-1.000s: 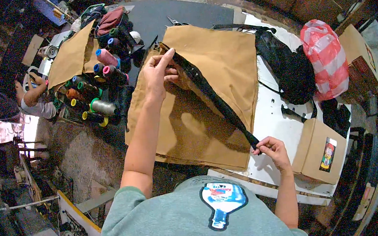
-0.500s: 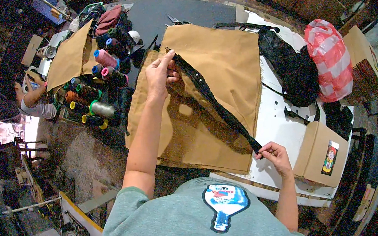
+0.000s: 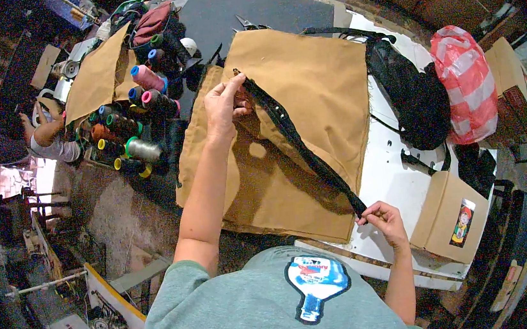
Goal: The person is preparing leather components for a bag, specifically trimming and checking a zipper assembly and then consulting with a colleague at a sewing station.
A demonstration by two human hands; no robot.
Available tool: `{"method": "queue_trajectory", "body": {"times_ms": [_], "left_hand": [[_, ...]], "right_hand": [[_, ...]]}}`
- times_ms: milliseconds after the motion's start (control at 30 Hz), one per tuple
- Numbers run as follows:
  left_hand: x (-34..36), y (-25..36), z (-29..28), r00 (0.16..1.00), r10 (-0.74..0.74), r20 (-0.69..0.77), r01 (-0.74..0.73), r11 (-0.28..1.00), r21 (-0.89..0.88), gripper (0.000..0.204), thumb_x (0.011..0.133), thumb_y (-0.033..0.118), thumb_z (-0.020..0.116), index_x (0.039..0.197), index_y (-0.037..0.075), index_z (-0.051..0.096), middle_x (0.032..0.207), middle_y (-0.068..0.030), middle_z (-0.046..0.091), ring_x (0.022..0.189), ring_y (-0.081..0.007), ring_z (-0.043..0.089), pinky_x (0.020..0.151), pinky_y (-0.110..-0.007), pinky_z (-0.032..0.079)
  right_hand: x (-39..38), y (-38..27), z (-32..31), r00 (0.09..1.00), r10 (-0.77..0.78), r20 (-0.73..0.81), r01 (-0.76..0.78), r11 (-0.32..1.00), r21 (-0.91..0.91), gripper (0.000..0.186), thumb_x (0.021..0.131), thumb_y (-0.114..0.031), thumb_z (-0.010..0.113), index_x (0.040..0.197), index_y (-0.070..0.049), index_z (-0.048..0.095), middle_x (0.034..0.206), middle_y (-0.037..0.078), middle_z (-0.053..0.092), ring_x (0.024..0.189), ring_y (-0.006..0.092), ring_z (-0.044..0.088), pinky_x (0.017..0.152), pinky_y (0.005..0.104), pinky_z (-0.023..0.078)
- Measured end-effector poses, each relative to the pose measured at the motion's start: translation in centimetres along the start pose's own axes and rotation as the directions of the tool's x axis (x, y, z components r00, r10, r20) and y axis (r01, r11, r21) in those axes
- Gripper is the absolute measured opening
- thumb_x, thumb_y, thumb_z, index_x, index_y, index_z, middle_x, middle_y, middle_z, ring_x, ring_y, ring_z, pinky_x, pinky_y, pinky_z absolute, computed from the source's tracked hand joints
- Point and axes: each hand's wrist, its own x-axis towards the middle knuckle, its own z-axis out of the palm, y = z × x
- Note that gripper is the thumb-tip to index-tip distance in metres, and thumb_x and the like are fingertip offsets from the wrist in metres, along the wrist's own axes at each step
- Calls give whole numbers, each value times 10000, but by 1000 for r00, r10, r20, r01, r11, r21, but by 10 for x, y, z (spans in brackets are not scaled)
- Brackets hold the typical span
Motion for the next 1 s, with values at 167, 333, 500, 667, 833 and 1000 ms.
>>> {"method": "queue_trajectory", "body": {"times_ms": [167, 333, 500, 667, 833, 1000], "left_hand": [[3, -3, -3, 1000, 17, -3, -17, 1000, -19, 262, 740, 256, 691, 656, 53, 547, 610, -27, 558, 427, -80, 519, 376, -192, 436], [2, -2, -3, 1000, 10, -24, -10, 1000, 1, 266, 746, 243, 683, 646, 57, 521, 601, -29, 549, 433, -93, 533, 385, -225, 465], [6, -6, -4, 1000, 7, -12, -7, 1000, -4, 259, 746, 225, 683, 645, 64, 506, 587, -23, 533, 428, -95, 532, 379, -224, 463], [8, -11, -7, 1000, 7, -8, -7, 1000, 4, 253, 745, 214, 681, 658, 55, 505, 597, -34, 542, 428, -102, 537, 376, -224, 469], [9, -15, -7, 1000, 11, 18, -10, 1000, -8, 230, 744, 202, 683, 715, 34, 529, 599, -41, 535, 429, -114, 538, 370, -223, 463], [17, -18, -19, 1000, 7, -28, -6, 1000, 30, 204, 760, 189, 664, 719, 48, 522, 604, -29, 537, 440, -104, 541, 383, -216, 481]], "right_hand": [[3, 0, -2, 1000, -15, 2, 15, 1000, -4, 62, 814, -29, 559, 858, 14, 559, 762, 126, 628, 734, 186, 614, 720, 303, 492], [0, 0, -7, 999, -23, -46, 21, 999, -28, 72, 820, -51, 561, 863, 7, 562, 741, 120, 631, 703, 176, 613, 679, 294, 495], [-1, 3, -8, 998, -37, -51, 38, 999, 21, 82, 826, -69, 564, 865, 4, 563, 730, 113, 628, 700, 178, 615, 667, 299, 500], [-4, 6, -8, 999, -23, -36, 25, 999, 41, 104, 822, -89, 580, 862, 5, 562, 725, 107, 626, 698, 180, 618, 664, 303, 506], [-7, 11, -16, 999, -27, -35, 28, 999, 28, 104, 821, -82, 575, 867, 8, 556, 740, 112, 624, 716, 181, 616, 683, 308, 503], [-3, 0, -19, 989, -133, -59, 139, 983, 117, 111, 809, -90, 584, 847, 9, 547, 738, 102, 605, 717, 183, 601, 756, 333, 491]]}}
